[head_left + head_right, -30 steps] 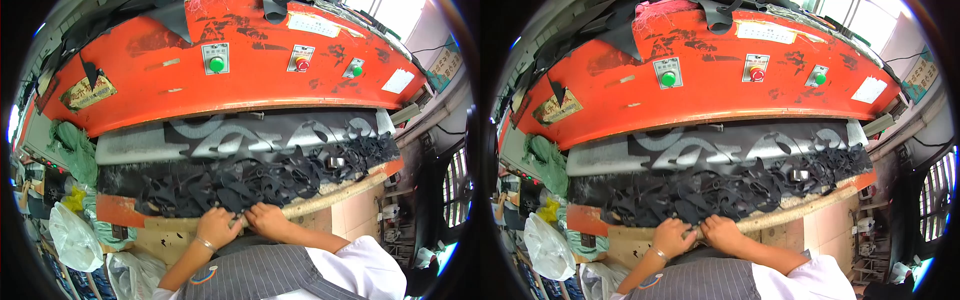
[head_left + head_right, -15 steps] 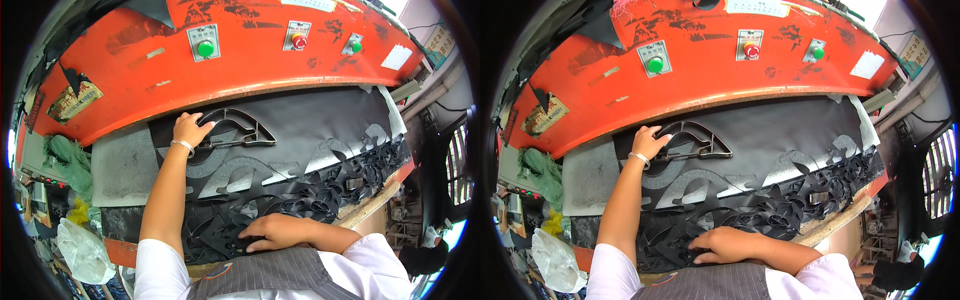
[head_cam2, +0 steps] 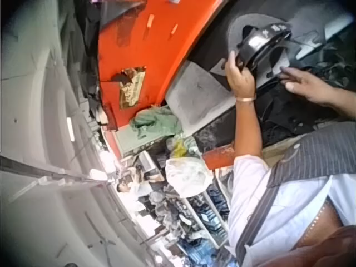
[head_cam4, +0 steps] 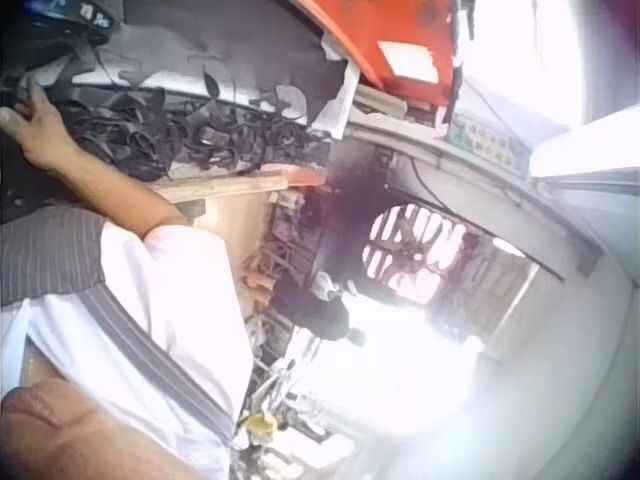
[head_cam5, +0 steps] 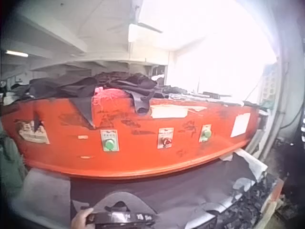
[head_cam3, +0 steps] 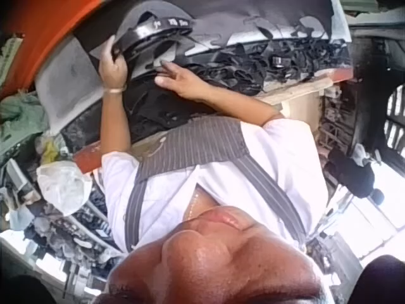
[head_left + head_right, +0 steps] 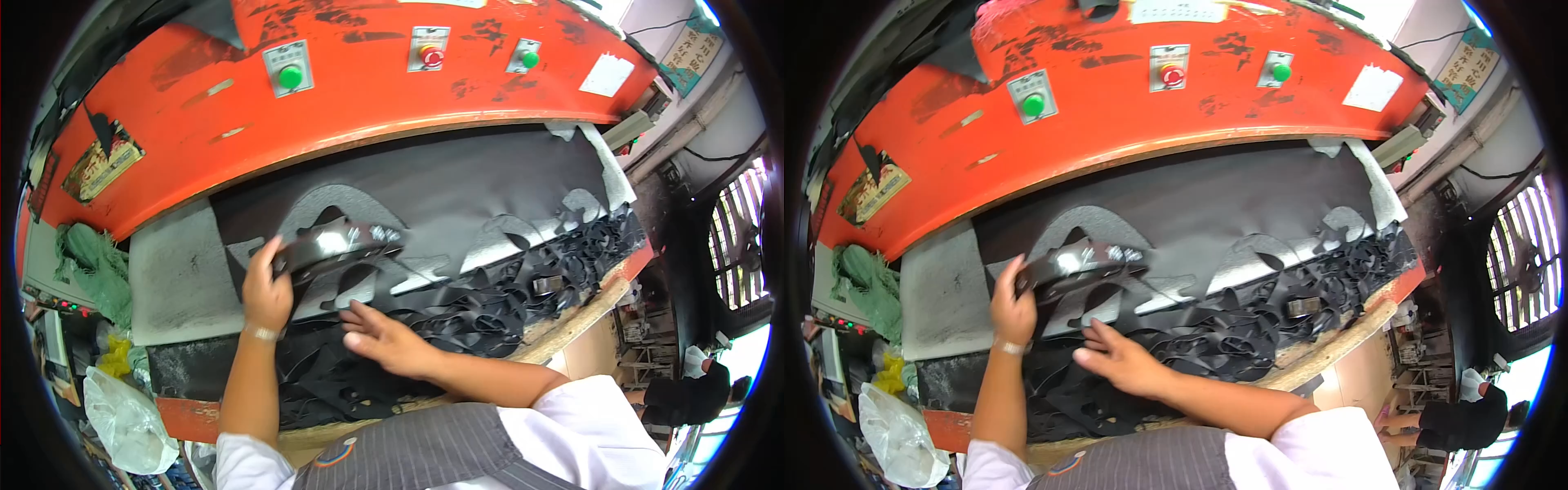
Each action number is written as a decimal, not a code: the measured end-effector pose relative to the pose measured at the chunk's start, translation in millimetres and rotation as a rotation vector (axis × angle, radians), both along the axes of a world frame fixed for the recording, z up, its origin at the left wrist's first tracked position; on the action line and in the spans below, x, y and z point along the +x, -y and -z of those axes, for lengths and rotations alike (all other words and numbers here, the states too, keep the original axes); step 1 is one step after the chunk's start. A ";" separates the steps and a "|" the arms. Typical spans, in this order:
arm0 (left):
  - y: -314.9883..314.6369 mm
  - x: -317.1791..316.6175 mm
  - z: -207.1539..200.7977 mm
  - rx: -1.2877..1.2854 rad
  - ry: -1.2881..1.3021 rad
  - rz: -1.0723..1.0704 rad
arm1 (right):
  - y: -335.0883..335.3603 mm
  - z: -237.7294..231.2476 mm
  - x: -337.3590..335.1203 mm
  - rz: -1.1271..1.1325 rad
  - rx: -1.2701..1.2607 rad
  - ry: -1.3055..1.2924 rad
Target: The worker uses a hydraulic clicker press and metal cutting dies to cut shoe components from a sheet of leather.
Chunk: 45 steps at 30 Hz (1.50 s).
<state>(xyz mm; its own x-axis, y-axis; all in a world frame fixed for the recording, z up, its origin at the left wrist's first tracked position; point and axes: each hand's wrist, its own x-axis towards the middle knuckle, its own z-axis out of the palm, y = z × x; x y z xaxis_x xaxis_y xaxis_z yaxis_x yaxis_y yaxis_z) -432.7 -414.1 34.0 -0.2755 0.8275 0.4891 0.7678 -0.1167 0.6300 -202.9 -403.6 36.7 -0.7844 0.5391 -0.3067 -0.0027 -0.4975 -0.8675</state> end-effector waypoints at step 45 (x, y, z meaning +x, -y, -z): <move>-104.0 222.7 67.7 -0.227 0.027 -0.331 | -249.1 31.7 194.0 0.027 1.340 0.726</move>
<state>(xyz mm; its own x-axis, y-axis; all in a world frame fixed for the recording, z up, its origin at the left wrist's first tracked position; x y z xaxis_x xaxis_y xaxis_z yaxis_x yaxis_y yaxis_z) -210.0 -310.2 -33.7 -0.5553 0.7783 0.2932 0.7237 0.2785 0.6314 -8.9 -154.5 5.0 -0.6698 0.7355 0.1016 0.6132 0.6252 -0.4828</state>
